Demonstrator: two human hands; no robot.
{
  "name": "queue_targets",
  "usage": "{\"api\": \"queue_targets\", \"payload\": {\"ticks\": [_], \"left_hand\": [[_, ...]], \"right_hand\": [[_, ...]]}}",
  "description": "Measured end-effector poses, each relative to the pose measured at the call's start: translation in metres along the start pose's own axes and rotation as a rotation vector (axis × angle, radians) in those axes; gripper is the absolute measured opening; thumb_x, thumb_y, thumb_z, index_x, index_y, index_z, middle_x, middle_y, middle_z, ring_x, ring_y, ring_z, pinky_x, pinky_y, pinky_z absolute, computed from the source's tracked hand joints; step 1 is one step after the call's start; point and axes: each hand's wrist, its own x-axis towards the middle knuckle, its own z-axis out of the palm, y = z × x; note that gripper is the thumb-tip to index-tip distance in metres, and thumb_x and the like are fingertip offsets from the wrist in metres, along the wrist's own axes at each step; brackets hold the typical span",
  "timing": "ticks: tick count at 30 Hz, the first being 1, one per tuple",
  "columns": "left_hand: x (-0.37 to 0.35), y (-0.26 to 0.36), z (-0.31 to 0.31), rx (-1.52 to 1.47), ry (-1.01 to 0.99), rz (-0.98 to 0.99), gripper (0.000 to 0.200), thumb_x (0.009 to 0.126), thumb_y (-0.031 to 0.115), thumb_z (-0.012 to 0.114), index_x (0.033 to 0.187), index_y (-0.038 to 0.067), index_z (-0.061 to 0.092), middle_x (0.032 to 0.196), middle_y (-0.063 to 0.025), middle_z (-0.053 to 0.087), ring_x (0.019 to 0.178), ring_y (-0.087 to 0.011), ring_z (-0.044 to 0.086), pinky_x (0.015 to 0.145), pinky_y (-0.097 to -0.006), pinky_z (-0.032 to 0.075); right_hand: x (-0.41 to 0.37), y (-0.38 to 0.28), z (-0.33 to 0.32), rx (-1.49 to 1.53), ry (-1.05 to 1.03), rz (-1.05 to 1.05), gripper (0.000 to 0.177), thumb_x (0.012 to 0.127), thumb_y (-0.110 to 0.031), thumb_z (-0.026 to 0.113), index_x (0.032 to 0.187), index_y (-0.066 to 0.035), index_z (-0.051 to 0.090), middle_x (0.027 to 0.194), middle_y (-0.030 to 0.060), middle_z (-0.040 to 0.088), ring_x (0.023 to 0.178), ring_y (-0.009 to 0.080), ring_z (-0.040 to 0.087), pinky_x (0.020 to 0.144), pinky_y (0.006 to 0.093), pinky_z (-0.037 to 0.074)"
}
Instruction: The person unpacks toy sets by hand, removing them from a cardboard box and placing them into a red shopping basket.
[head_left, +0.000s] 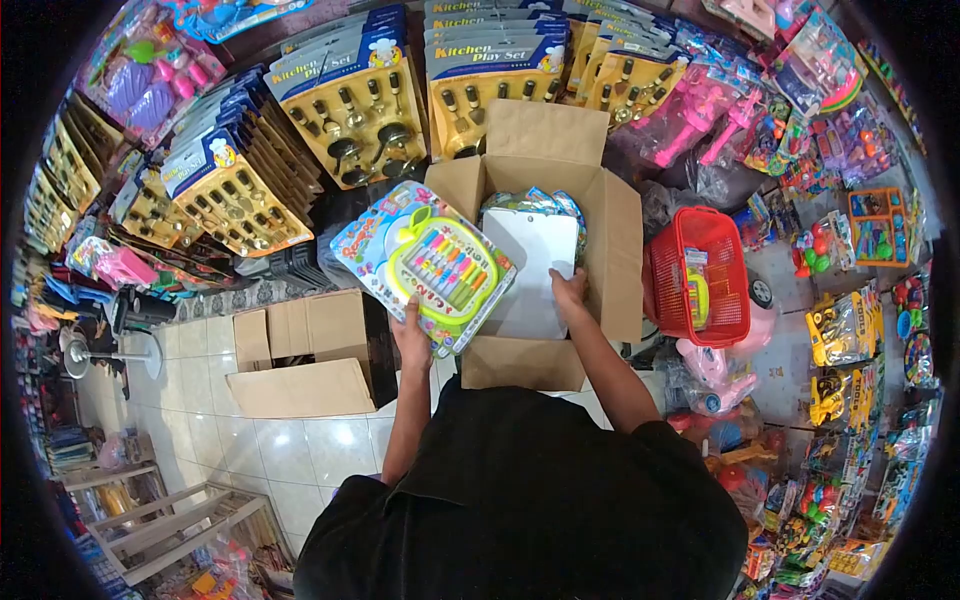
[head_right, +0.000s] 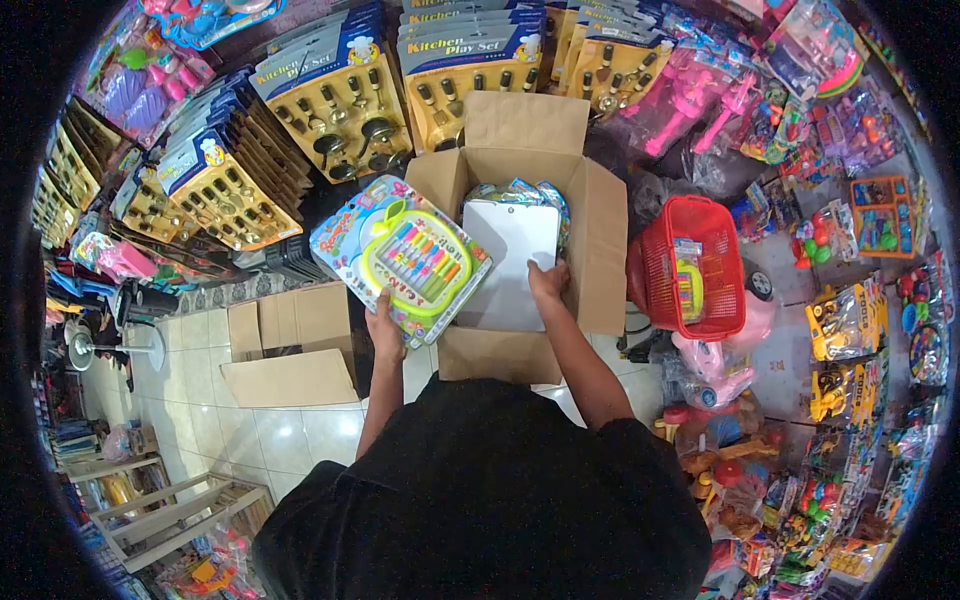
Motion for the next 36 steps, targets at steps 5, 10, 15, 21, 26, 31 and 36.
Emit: {"api": "queue_targets", "payload": {"ticks": [5,10,15,21,26,31,36], "left_hand": [[0.007,-0.008,-0.018,-0.018,-0.046,-0.097,0.039,0.092,0.024,0.057,0.120,-0.002,0.049,0.110,-0.0097,0.059,0.096,-0.0160,0.058,0.084,-0.0306,0.046],[0.008,-0.010,-0.015,0.075,-0.063,-0.146,0.045,0.094,0.032,0.055,0.122,-0.002,0.048,0.110,-0.0092,0.059,0.097,-0.0166,0.057,0.085,-0.0315,0.046],[0.021,-0.017,-0.031,0.058,-0.104,-0.259,0.052,0.096,0.039,0.050,0.127,-0.002,0.044,0.113,-0.0104,0.057,0.099,-0.0171,0.057,0.086,-0.0322,0.046],[0.037,0.001,-0.035,0.172,-0.124,-0.325,0.052,0.098,0.042,0.044,0.126,-0.002,0.045,0.114,-0.0112,0.056,0.102,-0.0174,0.055,0.088,-0.0330,0.045],[0.036,0.007,-0.010,0.237,-0.156,-0.285,0.053,0.098,0.043,0.042,0.126,-0.002,0.045,0.114,-0.0104,0.056,0.103,-0.0176,0.054,0.090,-0.0332,0.043],[0.001,-0.008,0.047,0.252,-0.237,-0.158,0.050,0.099,0.041,0.041,0.129,0.002,0.042,0.117,-0.0113,0.055,0.104,-0.0193,0.055,0.089,-0.0340,0.044],[-0.050,-0.042,0.068,0.595,-0.372,0.245,0.043,0.101,0.036,0.035,0.126,0.001,0.043,0.115,-0.0113,0.053,0.103,-0.0190,0.053,0.088,-0.0340,0.043]], "right_hand": [[-0.023,-0.011,0.005,0.096,-0.069,0.001,0.087,0.071,-0.031,0.075,0.136,0.003,0.029,0.133,0.0229,0.042,0.123,0.0327,0.043,0.102,0.0395,0.037],[-0.027,-0.003,0.000,0.100,0.025,-0.108,0.074,0.071,-0.025,0.076,0.132,0.000,0.041,0.124,0.0235,0.052,0.117,0.0342,0.049,0.099,0.0425,0.038],[-0.018,-0.007,-0.032,0.265,-0.230,-0.238,0.030,0.082,-0.016,0.066,0.104,0.004,0.065,0.088,0.0091,0.066,0.079,0.0166,0.059,0.074,0.0300,0.047],[-0.043,-0.076,-0.082,0.351,-0.128,-0.459,0.027,0.088,-0.016,0.063,0.106,0.004,0.064,0.087,0.0046,0.064,0.075,0.0095,0.054,0.069,0.0251,0.045],[-0.093,-0.135,-0.118,0.362,0.045,-0.696,0.026,0.089,-0.007,0.058,0.114,0.000,0.058,0.094,0.0106,0.058,0.083,0.0174,0.057,0.075,0.0292,0.046],[-0.170,-0.165,-0.131,0.210,-0.023,-0.864,0.028,0.088,-0.006,0.057,0.114,0.002,0.057,0.104,0.0169,0.054,0.100,0.0290,0.054,0.089,0.0352,0.042],[-0.205,-0.133,-0.106,0.137,-0.080,-1.016,0.036,0.084,-0.014,0.061,0.117,-0.003,0.057,0.114,0.0162,0.049,0.107,0.0336,0.048,0.093,0.0392,0.038]]}}
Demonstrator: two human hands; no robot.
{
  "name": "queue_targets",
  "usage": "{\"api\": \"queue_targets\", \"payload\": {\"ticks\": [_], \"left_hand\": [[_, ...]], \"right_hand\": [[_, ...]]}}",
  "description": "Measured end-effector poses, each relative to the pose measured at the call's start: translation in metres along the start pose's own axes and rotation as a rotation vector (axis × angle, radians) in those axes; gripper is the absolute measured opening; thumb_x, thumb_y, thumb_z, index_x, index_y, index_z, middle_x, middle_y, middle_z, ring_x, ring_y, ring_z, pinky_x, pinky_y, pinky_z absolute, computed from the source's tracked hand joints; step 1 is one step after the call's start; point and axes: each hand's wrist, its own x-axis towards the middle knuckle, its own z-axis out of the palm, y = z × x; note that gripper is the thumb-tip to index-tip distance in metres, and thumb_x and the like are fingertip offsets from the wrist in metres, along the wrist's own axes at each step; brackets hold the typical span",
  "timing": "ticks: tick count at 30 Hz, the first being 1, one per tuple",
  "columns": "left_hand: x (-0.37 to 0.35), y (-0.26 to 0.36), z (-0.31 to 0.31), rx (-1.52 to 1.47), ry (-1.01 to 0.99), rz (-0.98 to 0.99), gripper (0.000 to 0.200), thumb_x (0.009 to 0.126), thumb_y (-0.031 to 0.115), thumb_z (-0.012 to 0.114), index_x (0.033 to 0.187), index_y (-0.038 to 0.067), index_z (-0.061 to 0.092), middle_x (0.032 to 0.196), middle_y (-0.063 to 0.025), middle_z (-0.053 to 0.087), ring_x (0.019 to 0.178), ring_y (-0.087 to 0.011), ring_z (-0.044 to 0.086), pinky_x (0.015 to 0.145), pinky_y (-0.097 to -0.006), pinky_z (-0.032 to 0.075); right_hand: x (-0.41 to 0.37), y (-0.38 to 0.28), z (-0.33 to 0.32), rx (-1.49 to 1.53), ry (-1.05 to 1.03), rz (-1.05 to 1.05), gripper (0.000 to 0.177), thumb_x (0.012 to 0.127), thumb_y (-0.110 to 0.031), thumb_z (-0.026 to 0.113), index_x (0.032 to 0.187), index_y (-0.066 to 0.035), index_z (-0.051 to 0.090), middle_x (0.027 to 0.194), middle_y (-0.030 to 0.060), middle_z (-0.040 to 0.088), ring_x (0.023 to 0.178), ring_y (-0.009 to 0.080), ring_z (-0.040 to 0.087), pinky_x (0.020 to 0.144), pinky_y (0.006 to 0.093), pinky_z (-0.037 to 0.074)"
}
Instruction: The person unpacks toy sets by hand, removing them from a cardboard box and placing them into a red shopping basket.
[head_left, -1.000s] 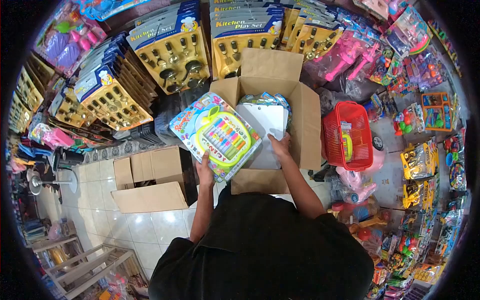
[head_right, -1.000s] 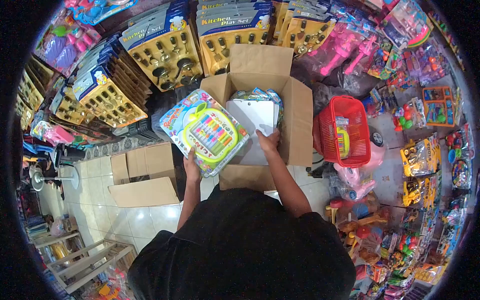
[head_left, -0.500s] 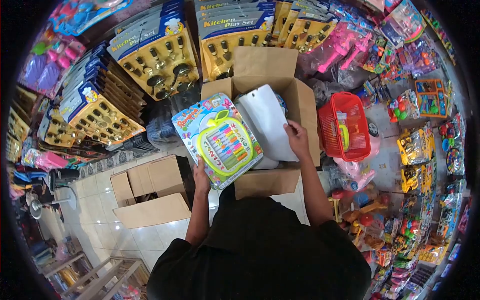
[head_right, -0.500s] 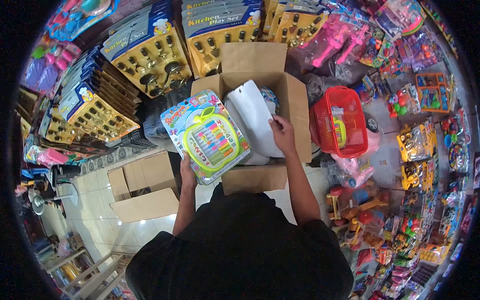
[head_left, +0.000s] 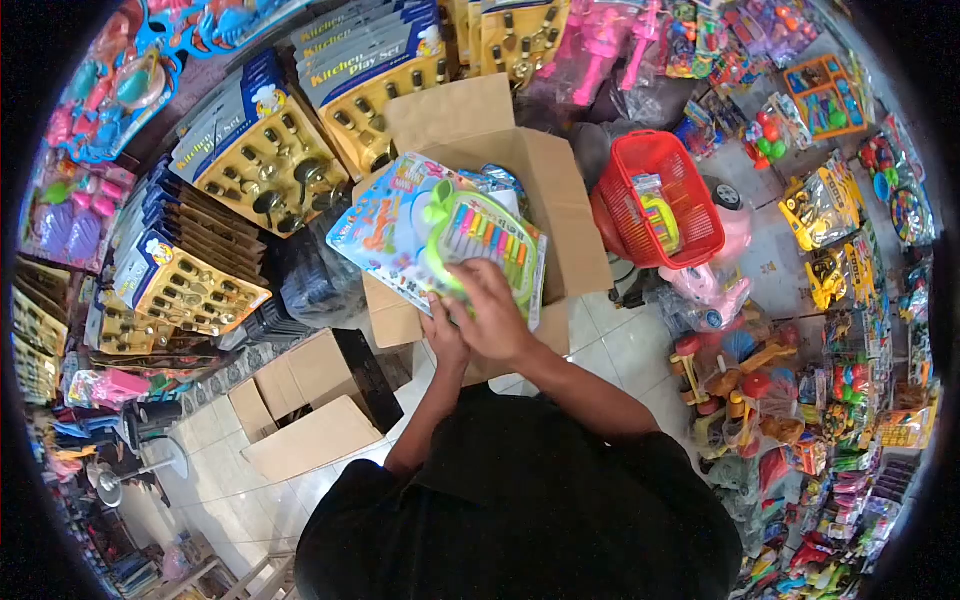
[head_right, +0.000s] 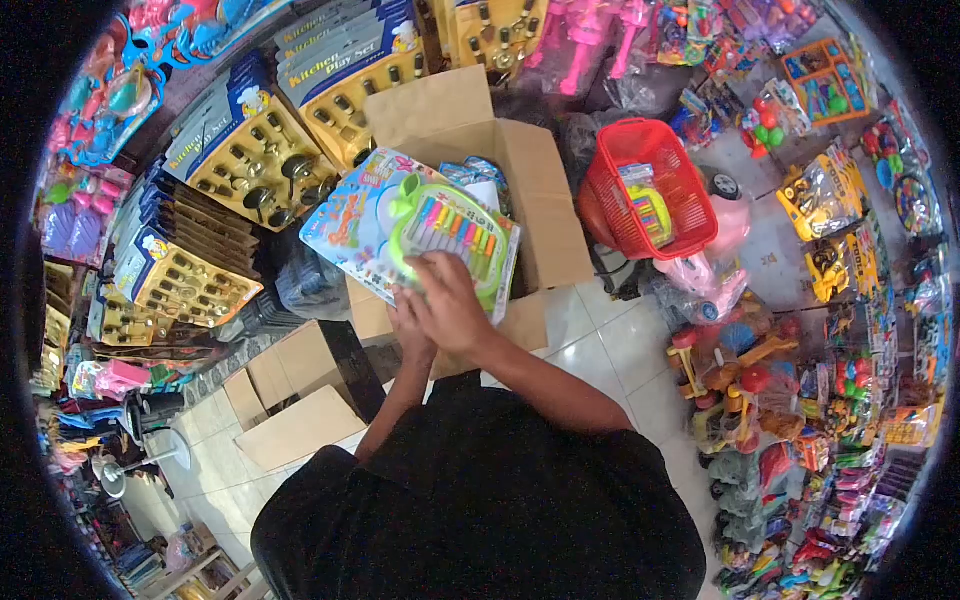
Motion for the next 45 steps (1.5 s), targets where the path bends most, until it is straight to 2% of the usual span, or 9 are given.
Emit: {"api": "queue_targets", "payload": {"ticks": [2,10,13,17,23,27,31,41,45], "left_hand": [[-0.014,-0.004,0.018,-0.302,0.025,-0.157,0.046,0.102,0.038,0.030,0.124,0.001,0.044,0.114,-0.0111,0.053,0.103,-0.0202,0.053,0.088,-0.0340,0.043],[-0.098,0.059,0.067,-0.820,-0.170,-0.374,0.055,0.100,0.046,0.027,0.136,0.005,0.036,0.126,-0.0136,0.051,0.114,-0.0241,0.052,0.096,-0.0401,0.043],[-0.128,0.063,0.095,-0.918,-0.236,-0.490,0.058,0.099,0.049,0.027,0.139,0.006,0.033,0.130,-0.0135,0.050,0.117,-0.0259,0.052,0.098,-0.0405,0.042],[-0.150,0.065,0.125,-0.914,-0.371,-0.576,0.060,0.099,0.050,0.027,0.140,0.007,0.033,0.134,-0.0135,0.047,0.119,-0.0281,0.051,0.099,-0.0436,0.043],[-0.162,0.048,0.177,-0.880,-0.632,-0.684,0.054,0.100,0.045,0.028,0.137,0.007,0.039,0.127,-0.0137,0.054,0.112,-0.0268,0.057,0.094,-0.0426,0.048],[-0.164,0.017,0.221,-0.816,-0.675,-0.728,0.050,0.098,0.040,0.037,0.133,0.006,0.044,0.125,-0.0157,0.055,0.107,-0.0274,0.060,0.090,-0.0416,0.051],[-0.145,0.035,0.262,-0.847,-0.671,-0.786,0.062,0.097,0.052,0.033,0.138,0.005,0.037,0.125,-0.0152,0.054,0.107,-0.0265,0.059,0.092,-0.0408,0.050],[-0.069,0.048,0.409,-0.608,-0.808,-0.499,0.052,0.096,0.026,0.049,0.140,0.003,0.033,0.125,-0.0109,0.052,0.112,-0.0172,0.052,0.094,-0.0296,0.042],[-0.042,0.066,0.445,-0.372,-0.845,-0.358,0.045,0.096,0.030,0.051,0.129,0.000,0.047,0.114,-0.0091,0.059,0.101,-0.0130,0.054,0.088,-0.0274,0.043]], "right_hand": [[-0.015,-0.007,-0.017,-0.136,-0.088,-0.147,0.039,0.083,-0.019,0.063,0.119,-0.005,0.057,0.115,0.0147,0.049,0.110,0.0327,0.046,0.096,0.0410,0.034],[-0.087,-0.007,-0.142,0.378,-0.129,0.039,0.044,0.078,-0.017,0.070,0.119,-0.005,0.057,0.130,0.0184,0.046,0.125,0.0329,0.042,0.104,0.0431,0.031],[-0.114,-0.007,-0.204,0.073,-0.019,0.021,0.042,0.077,-0.017,0.071,0.116,-0.005,0.059,0.130,0.0194,0.045,0.124,0.0326,0.042,0.103,0.0426,0.033],[-0.162,0.033,-0.287,-0.058,0.326,0.090,0.044,0.075,-0.019,0.074,0.114,-0.005,0.060,0.128,0.0183,0.047,0.121,0.0337,0.045,0.101,0.0424,0.035],[-0.229,0.088,-0.352,0.069,0.165,0.497,0.059,0.079,-0.021,0.073,0.127,-0.002,0.045,0.124,0.0217,0.049,0.116,0.0309,0.049,0.098,0.0379,0.039],[-0.248,0.126,-0.344,0.086,0.229,0.517,0.069,0.082,-0.019,0.070,0.133,0.004,0.029,0.123,0.0227,0.047,0.117,0.0281,0.048,0.099,0.0377,0.037],[-0.248,0.168,-0.353,0.190,0.328,0.553,0.063,0.085,-0.016,0.066,0.134,0.003,0.030,0.128,0.0211,0.043,0.120,0.0271,0.044,0.102,0.0368,0.034],[-0.208,0.249,-0.425,0.105,0.466,0.519,0.060,0.085,-0.008,0.064,0.134,0.003,0.032,0.128,0.0162,0.044,0.119,0.0234,0.044,0.101,0.0361,0.035],[-0.187,0.254,-0.447,0.273,0.539,0.823,0.071,0.082,-0.004,0.065,0.140,0.002,0.024,0.131,0.0182,0.041,0.123,0.0243,0.040,0.103,0.0378,0.033]]}}
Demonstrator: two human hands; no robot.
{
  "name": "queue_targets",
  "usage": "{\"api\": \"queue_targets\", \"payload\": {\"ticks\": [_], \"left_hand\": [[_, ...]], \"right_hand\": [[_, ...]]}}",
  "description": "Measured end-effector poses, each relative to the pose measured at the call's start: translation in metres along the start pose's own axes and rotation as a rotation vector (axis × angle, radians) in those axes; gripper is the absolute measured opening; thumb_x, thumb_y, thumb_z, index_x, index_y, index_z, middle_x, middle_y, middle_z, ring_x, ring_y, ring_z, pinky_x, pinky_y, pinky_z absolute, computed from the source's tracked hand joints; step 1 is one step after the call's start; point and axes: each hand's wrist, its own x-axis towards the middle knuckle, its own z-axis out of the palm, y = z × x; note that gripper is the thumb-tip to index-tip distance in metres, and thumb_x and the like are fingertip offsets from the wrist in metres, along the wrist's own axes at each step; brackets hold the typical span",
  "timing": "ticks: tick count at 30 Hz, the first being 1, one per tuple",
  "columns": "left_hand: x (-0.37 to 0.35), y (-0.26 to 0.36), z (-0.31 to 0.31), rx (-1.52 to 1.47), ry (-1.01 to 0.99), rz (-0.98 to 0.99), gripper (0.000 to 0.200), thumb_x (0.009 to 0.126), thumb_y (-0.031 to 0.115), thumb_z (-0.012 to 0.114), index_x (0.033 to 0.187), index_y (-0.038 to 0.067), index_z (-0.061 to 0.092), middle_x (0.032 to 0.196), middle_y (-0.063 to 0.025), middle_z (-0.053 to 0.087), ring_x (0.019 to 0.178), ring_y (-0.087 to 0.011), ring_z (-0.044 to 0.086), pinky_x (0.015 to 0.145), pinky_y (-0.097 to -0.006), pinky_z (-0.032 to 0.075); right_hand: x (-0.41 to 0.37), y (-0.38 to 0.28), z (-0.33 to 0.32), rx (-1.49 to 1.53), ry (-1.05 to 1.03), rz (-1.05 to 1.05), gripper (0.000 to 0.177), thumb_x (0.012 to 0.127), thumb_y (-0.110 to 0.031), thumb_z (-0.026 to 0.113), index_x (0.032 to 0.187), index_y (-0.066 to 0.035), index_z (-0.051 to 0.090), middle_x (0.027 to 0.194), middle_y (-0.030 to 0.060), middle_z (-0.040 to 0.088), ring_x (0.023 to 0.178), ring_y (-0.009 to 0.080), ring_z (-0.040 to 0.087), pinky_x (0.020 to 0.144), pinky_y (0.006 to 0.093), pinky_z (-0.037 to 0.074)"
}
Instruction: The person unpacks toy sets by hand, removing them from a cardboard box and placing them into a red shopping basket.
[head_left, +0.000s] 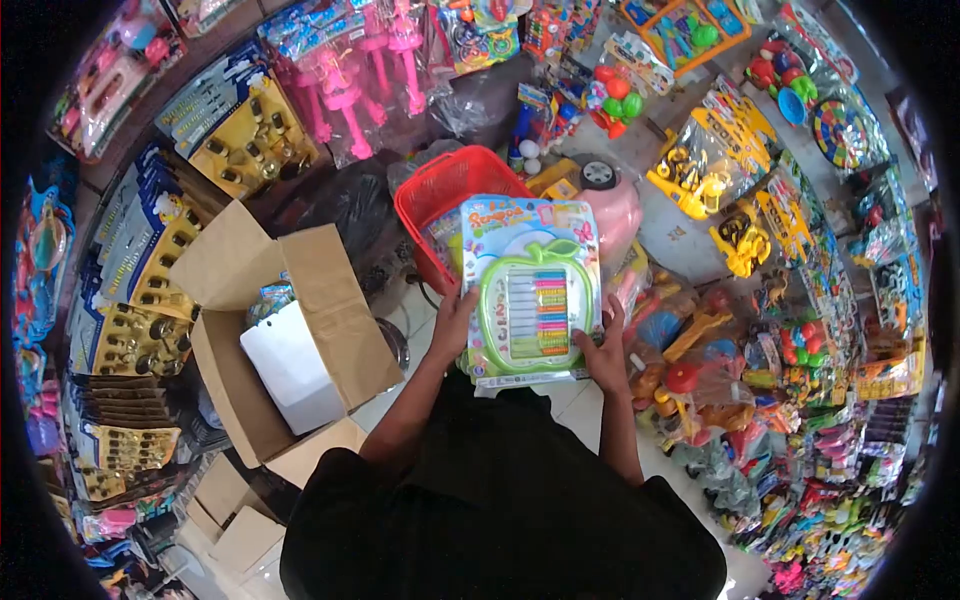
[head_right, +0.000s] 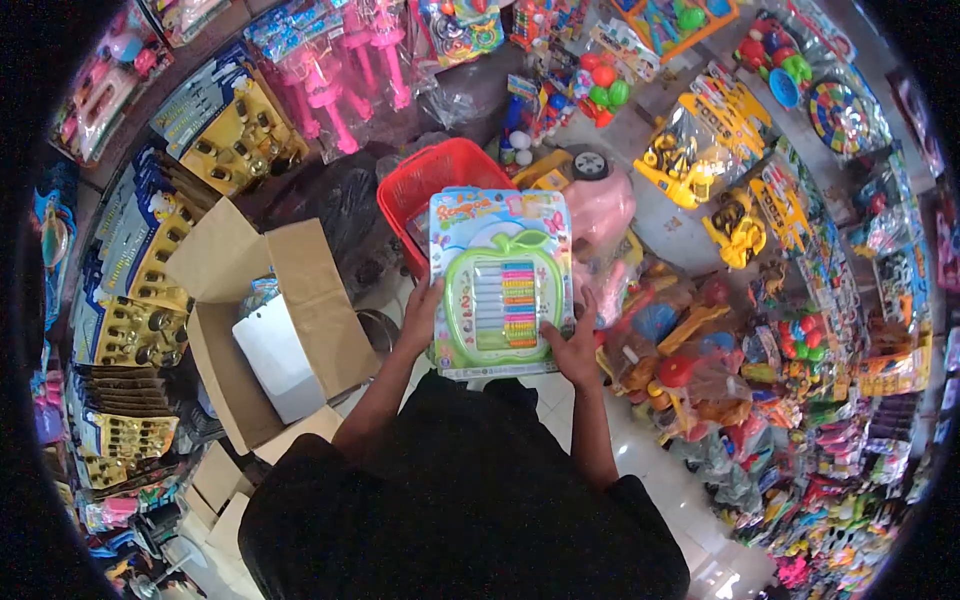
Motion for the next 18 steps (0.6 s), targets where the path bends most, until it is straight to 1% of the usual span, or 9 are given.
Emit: {"api": "queue_targets", "payload": {"ticks": [2,3,6,9,12,15,16,17,18], "left_hand": [[0.020,0.004,0.002,0.201,0.015,0.074,0.041,0.096,0.031,0.050,0.122,-0.001,0.053,0.106,-0.0078,0.063,0.094,-0.0129,0.057,0.084,-0.0282,0.045],[0.024,0.010,0.003,0.223,0.024,0.059,0.043,0.097,0.035,0.049,0.117,-0.003,0.056,0.098,-0.0108,0.066,0.087,-0.0179,0.061,0.081,-0.0318,0.046],[0.038,0.004,-0.011,0.472,0.058,0.016,0.047,0.097,0.039,0.046,0.117,-0.002,0.056,0.098,-0.0155,0.067,0.085,-0.0257,0.064,0.080,-0.0362,0.047],[0.038,0.020,-0.013,0.562,0.114,-0.112,0.052,0.097,0.043,0.042,0.122,-0.001,0.050,0.102,-0.0212,0.065,0.088,-0.0325,0.063,0.082,-0.0383,0.046],[0.057,-0.007,-0.024,0.434,0.183,0.035,0.051,0.098,0.042,0.042,0.127,0.001,0.042,0.108,-0.0210,0.062,0.092,-0.0294,0.062,0.083,-0.0384,0.046],[0.085,-0.002,-0.027,0.212,0.220,-0.041,0.046,0.096,0.032,0.049,0.127,0.000,0.036,0.110,-0.0174,0.059,0.097,-0.0206,0.058,0.084,-0.0340,0.046],[0.089,0.010,-0.024,0.139,0.243,-0.054,0.046,0.096,0.028,0.052,0.128,0.000,0.034,0.110,-0.0162,0.058,0.099,-0.0177,0.056,0.084,-0.0326,0.045],[0.089,0.022,-0.018,0.307,0.304,-0.138,0.049,0.095,0.030,0.052,0.130,0.001,0.035,0.106,-0.0113,0.055,0.095,-0.0160,0.054,0.085,-0.0321,0.045],[0.101,0.010,-0.023,0.317,0.329,-0.061,0.048,0.094,0.027,0.053,0.130,0.001,0.035,0.106,-0.0114,0.056,0.095,-0.0166,0.055,0.084,-0.0325,0.046]], "right_hand": [[0.022,0.027,-0.003,-0.035,0.022,-0.081,0.076,0.080,-0.004,0.066,0.142,0.002,0.022,0.134,0.0187,0.039,0.124,0.0249,0.040,0.104,0.0380,0.033],[0.031,0.035,-0.001,-0.045,0.011,-0.112,0.077,0.080,-0.005,0.066,0.142,0.002,0.022,0.134,0.0185,0.039,0.124,0.0247,0.040,0.104,0.0380,0.033],[0.051,0.025,0.008,-0.042,-0.111,-0.095,0.073,0.081,-0.004,0.066,0.141,0.003,0.025,0.133,0.0160,0.042,0.122,0.0232,0.042,0.103,0.0362,0.035],[0.076,0.017,0.017,-0.098,-0.210,-0.109,0.069,0.081,-0.003,0.067,0.139,0.001,0.029,0.129,0.0141,0.046,0.118,0.0219,0.046,0.099,0.0339,0.038],[0.122,0.024,0.017,-0.125,-0.357,-0.125,0.074,0.082,-0.008,0.068,0.142,0.001,0.026,0.133,0.0129,0.044,0.123,0.0215,0.042,0.103,0.0340,0.035],[0.182,0.041,0.026,-0.115,-0.409,-0.228,0.069,0.080,-0.004,0.069,0.138,0.001,0.031,0.127,0.0135,0.048,0.117,0.0210,0.048,0.099,0.0338,0.039],[0.200,0.044,0.028,-0.055,-0.481,-0.182,0.069,0.080,-0.004,0.069,0.138,0.001,0.031,0.127,0.0135,0.048,0.117,0.0212,0.047,0.099,0.0342,0.039],[0.222,0.045,0.033,0.007,-0.553,-0.143,0.069,0.080,-0.004,0.069,0.137,0.001,0.032,0.127,0.0135,0.049,0.117,0.0214,0.047,0.099,0.0346,0.039],[0.243,0.045,0.038,0.067,-0.624,-0.103,0.069,0.080,-0.004,0.069,0.137,0.001,0.032,0.127,0.0135,0.049,0.117,0.0215,0.047,0.100,0.0350,0.039]]}}
